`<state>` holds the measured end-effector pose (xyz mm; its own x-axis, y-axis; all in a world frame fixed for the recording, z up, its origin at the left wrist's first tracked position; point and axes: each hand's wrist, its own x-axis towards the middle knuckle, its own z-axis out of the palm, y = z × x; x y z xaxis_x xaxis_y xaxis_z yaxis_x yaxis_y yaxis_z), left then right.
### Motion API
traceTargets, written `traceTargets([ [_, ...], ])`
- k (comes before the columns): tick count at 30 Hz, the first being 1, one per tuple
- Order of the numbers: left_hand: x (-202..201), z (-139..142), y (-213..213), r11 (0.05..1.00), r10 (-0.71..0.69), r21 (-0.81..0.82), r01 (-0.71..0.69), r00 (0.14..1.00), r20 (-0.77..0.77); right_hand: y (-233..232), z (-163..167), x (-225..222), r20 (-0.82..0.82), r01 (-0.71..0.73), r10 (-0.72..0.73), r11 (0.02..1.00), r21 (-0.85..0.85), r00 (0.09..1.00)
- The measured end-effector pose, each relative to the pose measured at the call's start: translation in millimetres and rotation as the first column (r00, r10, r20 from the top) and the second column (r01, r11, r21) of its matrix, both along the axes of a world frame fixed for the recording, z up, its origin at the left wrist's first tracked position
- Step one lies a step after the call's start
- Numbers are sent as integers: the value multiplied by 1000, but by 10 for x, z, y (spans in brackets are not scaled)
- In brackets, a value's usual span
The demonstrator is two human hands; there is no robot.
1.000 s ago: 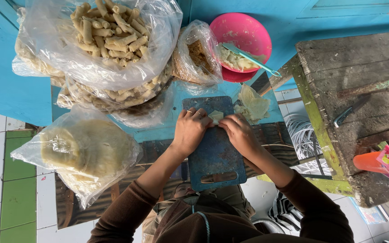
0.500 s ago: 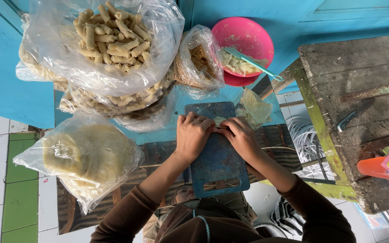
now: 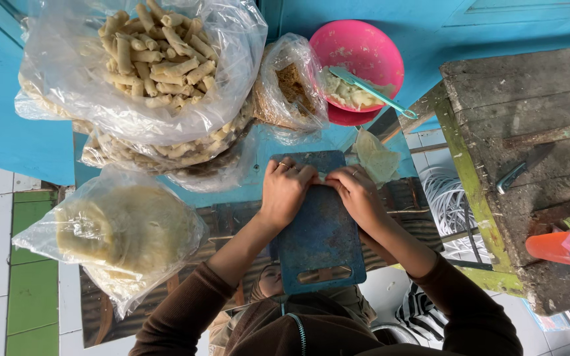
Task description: The person pinches off pieces of dough and rolls them into short cylinders, placing finished pieces into a plastic bag. They then lay thin pastry sheets on a cutting board, fold the sheets over dough pieces, and stack the wrapped pieces on the board.
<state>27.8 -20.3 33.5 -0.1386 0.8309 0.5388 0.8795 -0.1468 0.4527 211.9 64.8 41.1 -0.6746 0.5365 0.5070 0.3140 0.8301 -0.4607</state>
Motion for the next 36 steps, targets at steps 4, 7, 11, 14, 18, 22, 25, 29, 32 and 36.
traceTargets([
  [4, -37, 73, -20, 996, -21, 87, 23, 1000, -23, -32, 73, 18, -49, -28, 27, 999, -19, 998],
  [7, 1, 131, 17, 999, 51, -15, -50, 997, 55, 5, 78, -12, -18, 59, -62, 990, -129, 998],
  [11, 51, 135, 98, 979, 168, -137, -149, 977, 131, 59, 31, -49, -39, 152, -182, 905, -398, 982],
  [14, 40, 94, 138, 969, 205, -171, -179, 968, 146, 67, 12, -32, -37, 63, -74, 965, -255, 997],
  [18, 44, 40, 160, 980, 187, -96, -174, 970, 152, 42, 26, 61, 37, -54, 54, 999, 4, 998],
  [22, 12, 18, 144, 989, 150, -58, -138, 932, 330, 73, -35, 50, 43, -31, 29, 999, 44, 999],
  [25, -21, 73, 83, 991, 102, 42, -124, 935, 338, 199, -61, 55, 28, -5, 9, 989, -145, 1000],
  [29, -7, 329, -129, 994, 79, 32, -105, 892, 445, 367, 43, 66, -57, -56, 25, 770, -636, 998],
  [32, 67, 553, -546, 998, 15, 46, -42, 884, 467, 354, 259, -51, -240, -111, -46, 793, -599, 970],
  [36, 100, 650, -1378, 951, 82, 263, -162, 954, 290, 305, 845, -571, -659, -260, 2, 920, -294, 752],
])
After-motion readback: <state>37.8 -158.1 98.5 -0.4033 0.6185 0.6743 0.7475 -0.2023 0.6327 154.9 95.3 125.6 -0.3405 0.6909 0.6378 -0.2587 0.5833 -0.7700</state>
